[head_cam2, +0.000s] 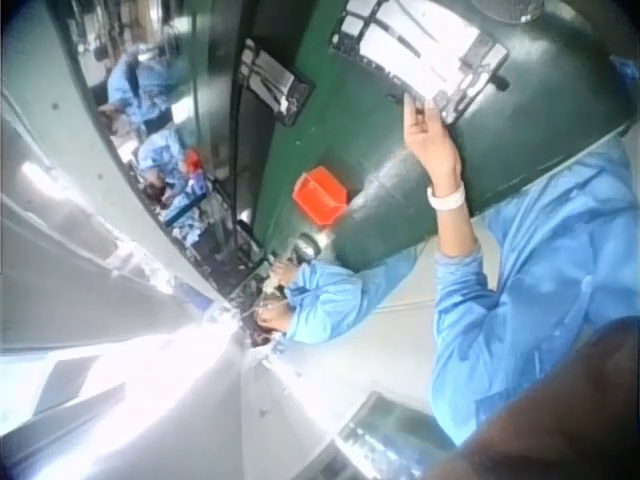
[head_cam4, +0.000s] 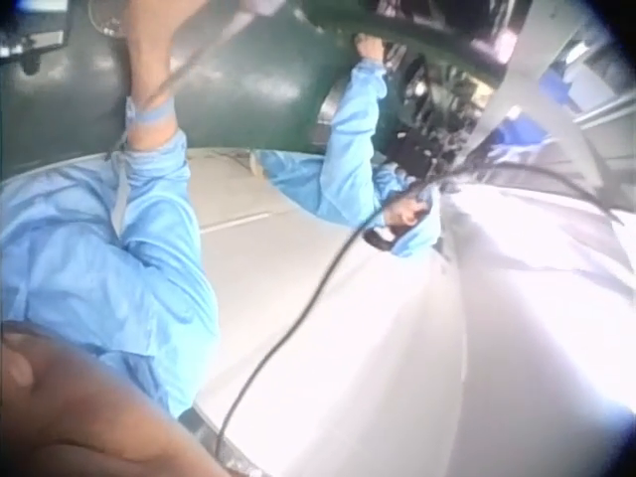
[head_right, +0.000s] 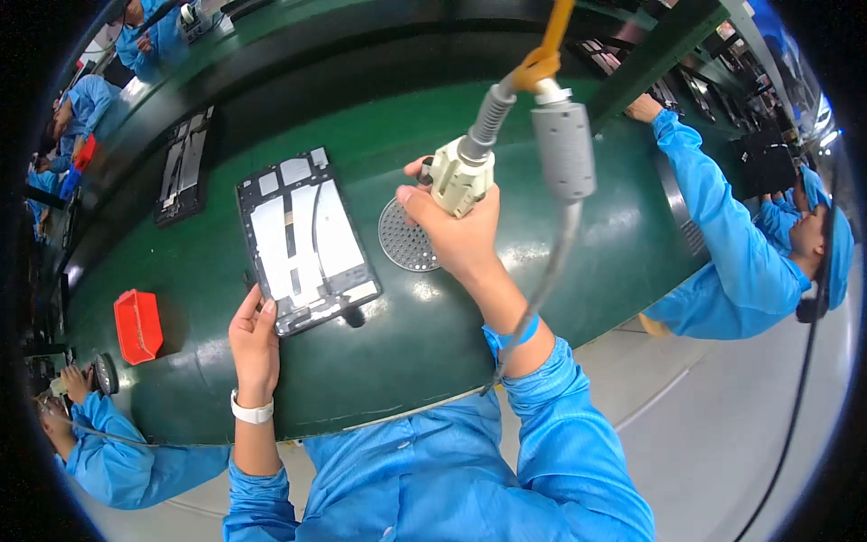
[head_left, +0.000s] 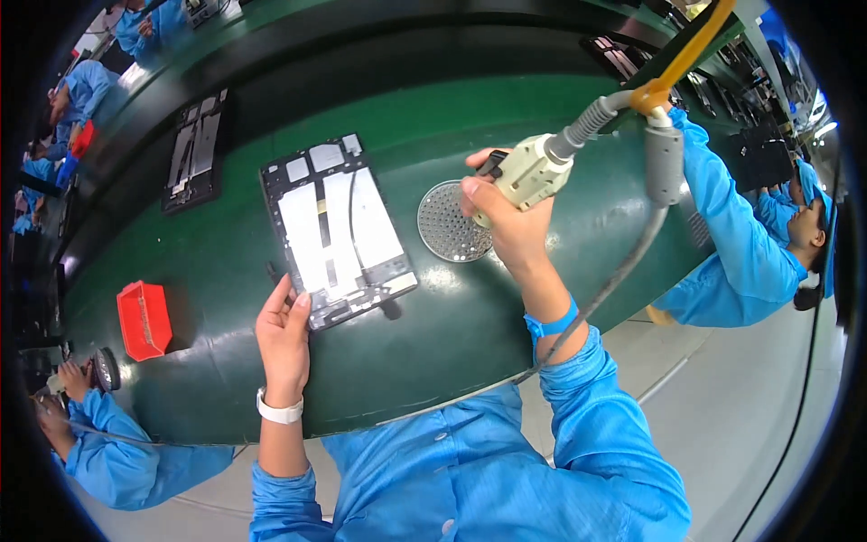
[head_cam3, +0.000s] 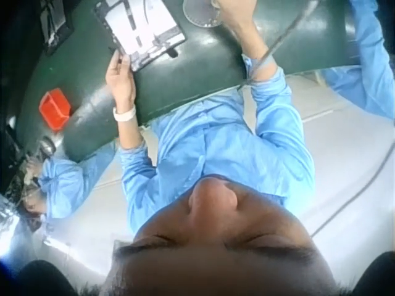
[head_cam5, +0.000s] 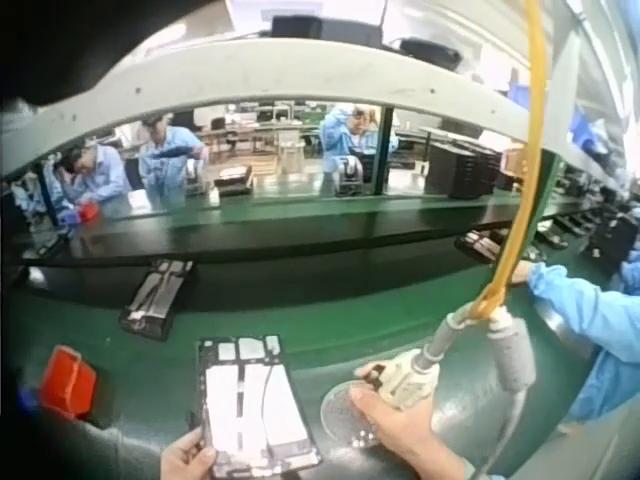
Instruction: The person assembles parts of an electronic device by hand, taking internal components from a container of parts and attaching them to an electronics chassis and a tablet screen, using an electric screwdriver and a stylus or probe to secure the components.
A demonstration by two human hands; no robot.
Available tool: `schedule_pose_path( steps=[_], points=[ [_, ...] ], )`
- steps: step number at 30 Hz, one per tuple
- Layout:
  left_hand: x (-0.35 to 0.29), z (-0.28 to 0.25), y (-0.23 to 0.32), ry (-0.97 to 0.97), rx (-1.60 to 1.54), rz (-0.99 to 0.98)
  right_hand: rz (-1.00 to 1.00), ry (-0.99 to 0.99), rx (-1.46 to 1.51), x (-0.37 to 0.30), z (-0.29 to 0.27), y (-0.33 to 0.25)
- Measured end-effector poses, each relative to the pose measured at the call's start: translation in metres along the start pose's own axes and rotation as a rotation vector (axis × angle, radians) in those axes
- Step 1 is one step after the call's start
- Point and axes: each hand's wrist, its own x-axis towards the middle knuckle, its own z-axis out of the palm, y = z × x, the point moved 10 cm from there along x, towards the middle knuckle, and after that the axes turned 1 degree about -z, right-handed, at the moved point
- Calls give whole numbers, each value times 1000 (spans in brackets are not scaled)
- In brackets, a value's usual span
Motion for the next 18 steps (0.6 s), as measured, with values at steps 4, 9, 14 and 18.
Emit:
schedule_pose_path(
  steps=[4, 9, 14, 18],
  points=[
    [-4, 0, 17, -74, 428, 204, 9, 66, 17, -19, 4, 5],
    [-16, 0, 67, 91, 851, 492, 32, 65, 63, -23, 4, 11],
    [-20, -24, 83, 130, 1233, 570, 60, 52, 38, -21, 3, 23],
    [-29, -21, 85, 153, 1342, 596, 72, 60, -2, -24, 4, 24]
  ],
)
